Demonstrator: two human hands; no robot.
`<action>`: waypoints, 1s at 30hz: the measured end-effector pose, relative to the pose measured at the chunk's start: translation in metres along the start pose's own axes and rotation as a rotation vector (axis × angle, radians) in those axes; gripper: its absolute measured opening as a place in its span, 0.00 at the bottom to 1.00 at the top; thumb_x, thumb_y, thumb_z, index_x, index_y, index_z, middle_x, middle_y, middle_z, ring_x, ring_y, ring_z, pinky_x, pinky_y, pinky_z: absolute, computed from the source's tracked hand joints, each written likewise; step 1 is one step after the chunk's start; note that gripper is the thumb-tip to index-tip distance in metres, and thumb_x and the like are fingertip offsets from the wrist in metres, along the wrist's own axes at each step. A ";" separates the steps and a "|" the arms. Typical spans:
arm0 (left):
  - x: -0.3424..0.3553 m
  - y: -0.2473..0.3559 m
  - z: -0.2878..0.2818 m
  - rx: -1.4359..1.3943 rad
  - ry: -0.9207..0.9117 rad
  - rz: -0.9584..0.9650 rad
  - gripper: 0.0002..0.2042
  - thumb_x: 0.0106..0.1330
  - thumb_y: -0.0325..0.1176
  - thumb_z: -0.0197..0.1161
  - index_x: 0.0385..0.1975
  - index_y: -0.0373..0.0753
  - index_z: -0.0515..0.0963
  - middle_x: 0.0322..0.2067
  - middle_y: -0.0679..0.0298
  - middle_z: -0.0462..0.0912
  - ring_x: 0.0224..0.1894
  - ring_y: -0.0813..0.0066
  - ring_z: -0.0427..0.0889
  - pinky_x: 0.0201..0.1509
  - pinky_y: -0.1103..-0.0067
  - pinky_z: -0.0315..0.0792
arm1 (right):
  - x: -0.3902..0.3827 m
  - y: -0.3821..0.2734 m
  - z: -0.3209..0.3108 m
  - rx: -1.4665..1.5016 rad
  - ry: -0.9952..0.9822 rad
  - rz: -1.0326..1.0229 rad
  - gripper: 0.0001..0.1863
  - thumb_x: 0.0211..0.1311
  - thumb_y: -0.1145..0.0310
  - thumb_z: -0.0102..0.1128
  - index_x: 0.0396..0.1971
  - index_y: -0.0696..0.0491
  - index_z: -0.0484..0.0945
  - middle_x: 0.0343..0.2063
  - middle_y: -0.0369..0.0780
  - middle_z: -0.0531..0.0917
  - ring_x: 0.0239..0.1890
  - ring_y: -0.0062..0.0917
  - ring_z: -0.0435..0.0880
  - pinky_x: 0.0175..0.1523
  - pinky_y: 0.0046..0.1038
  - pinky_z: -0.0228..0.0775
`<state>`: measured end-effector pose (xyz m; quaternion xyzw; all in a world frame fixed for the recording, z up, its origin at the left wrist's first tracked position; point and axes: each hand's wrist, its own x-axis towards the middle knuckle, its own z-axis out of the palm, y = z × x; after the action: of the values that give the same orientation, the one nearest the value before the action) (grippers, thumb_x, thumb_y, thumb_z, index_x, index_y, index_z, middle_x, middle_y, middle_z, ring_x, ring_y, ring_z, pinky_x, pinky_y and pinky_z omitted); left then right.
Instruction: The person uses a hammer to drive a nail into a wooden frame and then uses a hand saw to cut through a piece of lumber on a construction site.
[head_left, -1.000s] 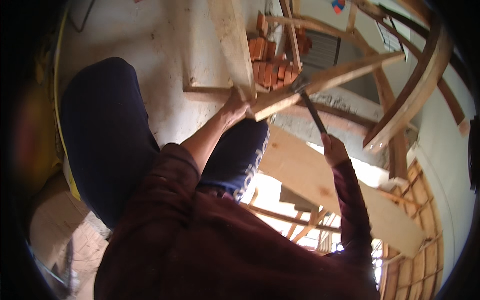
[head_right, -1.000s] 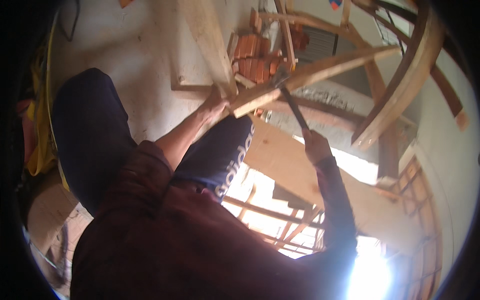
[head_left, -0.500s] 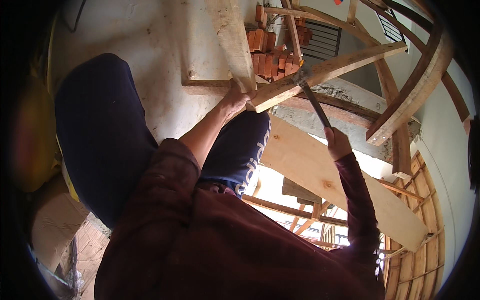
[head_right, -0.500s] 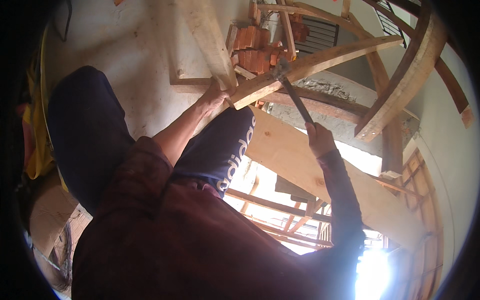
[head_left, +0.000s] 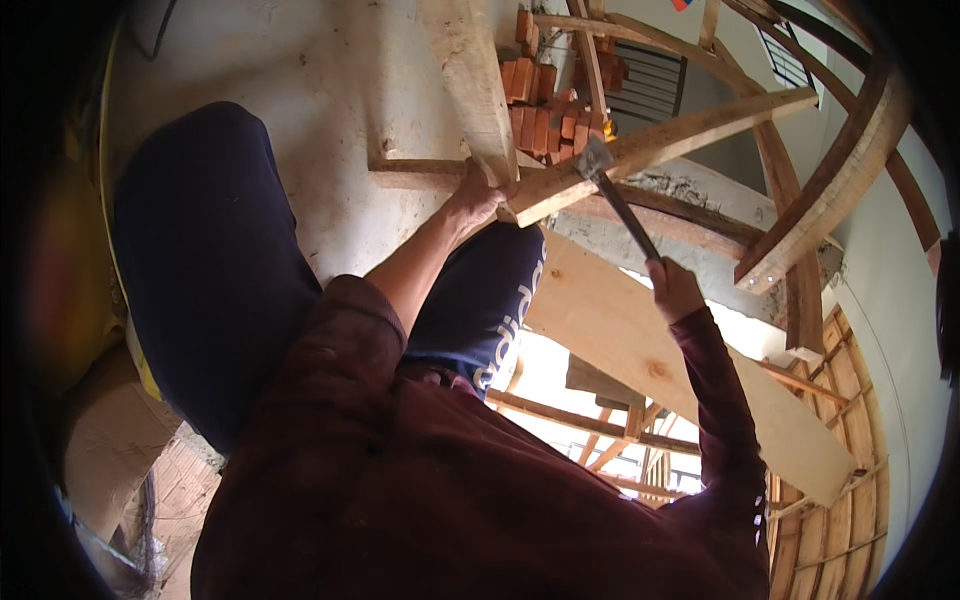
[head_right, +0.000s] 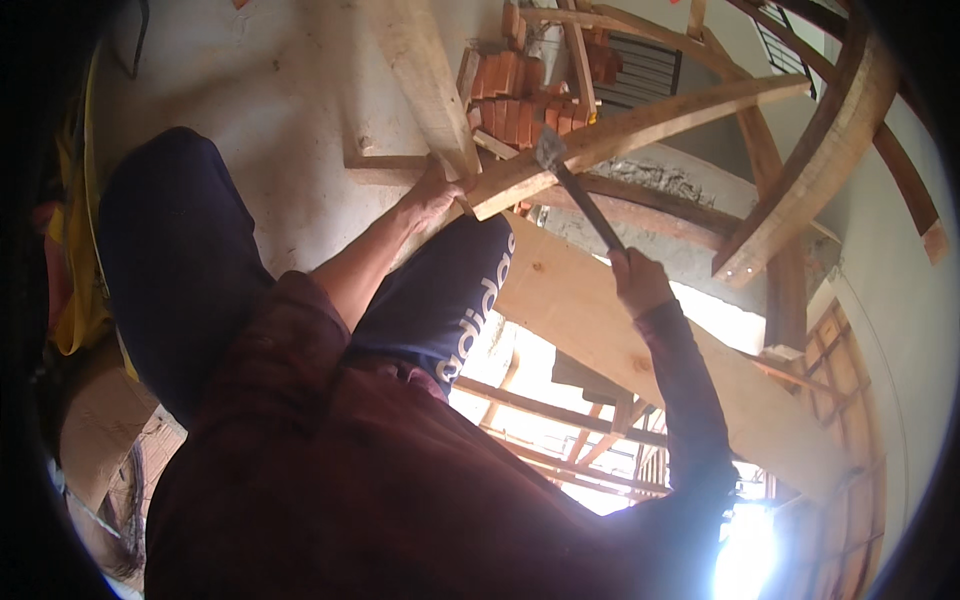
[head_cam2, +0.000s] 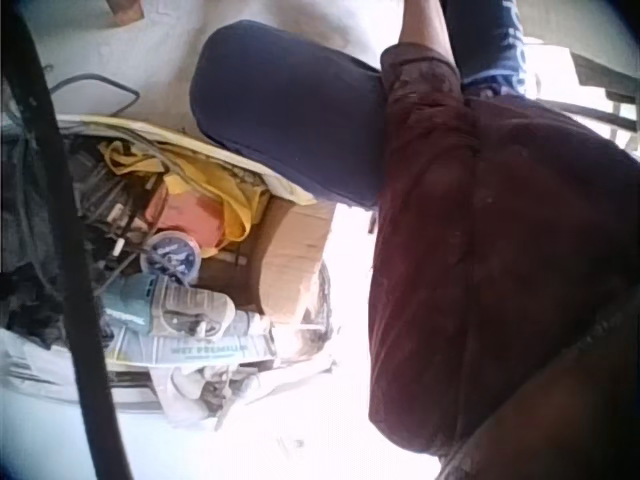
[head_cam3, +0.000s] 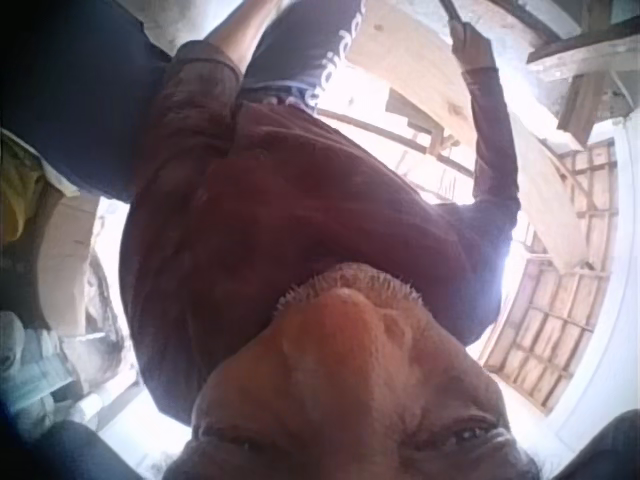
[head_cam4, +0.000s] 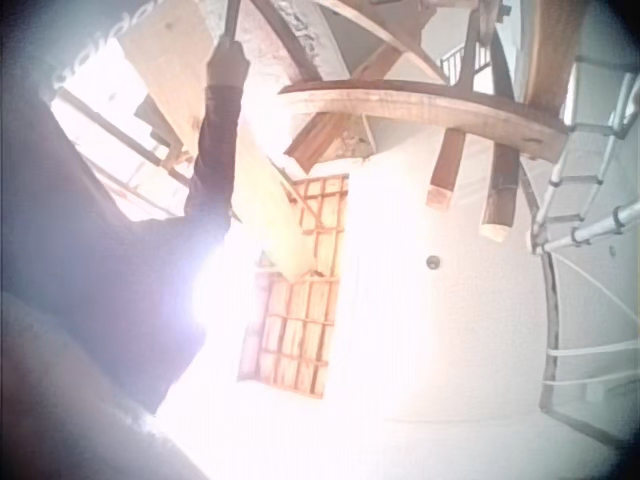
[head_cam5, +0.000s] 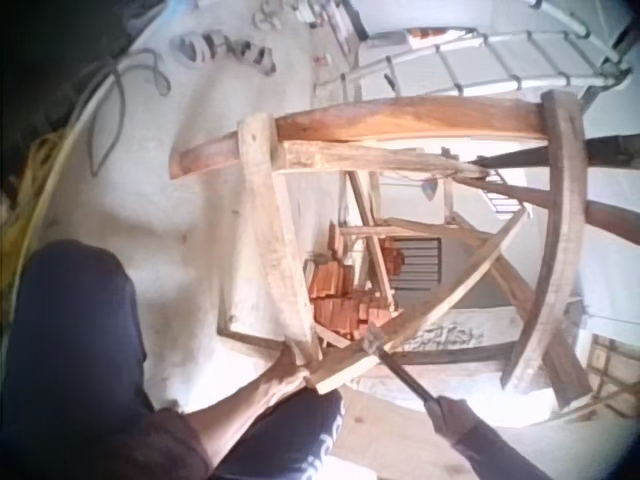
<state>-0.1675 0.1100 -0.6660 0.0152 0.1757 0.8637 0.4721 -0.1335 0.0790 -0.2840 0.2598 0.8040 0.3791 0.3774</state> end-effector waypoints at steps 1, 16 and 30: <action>0.004 0.003 -0.001 0.001 0.007 0.017 0.46 0.57 0.36 0.71 0.65 0.27 0.44 0.64 0.42 0.57 0.68 0.55 0.57 0.72 0.71 0.53 | 0.002 -0.008 -0.012 0.112 0.010 0.092 0.13 0.70 0.61 0.45 0.34 0.54 0.75 0.31 0.53 0.81 0.36 0.53 0.79 0.42 0.47 0.70; -0.014 0.008 0.006 -0.043 -0.033 0.164 0.44 0.52 0.34 0.72 0.64 0.27 0.49 0.57 0.45 0.64 0.61 0.56 0.65 0.70 0.73 0.57 | 0.013 0.010 -0.010 0.105 0.167 -0.056 0.17 0.71 0.57 0.47 0.30 0.56 0.73 0.20 0.51 0.77 0.25 0.53 0.74 0.29 0.43 0.68; -0.015 0.035 -0.006 0.012 0.028 0.050 0.34 0.53 0.39 0.74 0.58 0.35 0.67 0.49 0.61 0.77 0.53 0.69 0.75 0.58 0.75 0.67 | -0.078 -0.119 0.217 2.032 0.842 0.637 0.23 0.70 0.50 0.52 0.18 0.49 0.67 0.05 0.34 0.66 0.08 0.20 0.67 0.15 0.23 0.61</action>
<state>-0.1890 0.0789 -0.6588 0.0103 0.1870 0.8743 0.4478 0.0709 0.0454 -0.4404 0.4890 0.6992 -0.3103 -0.4192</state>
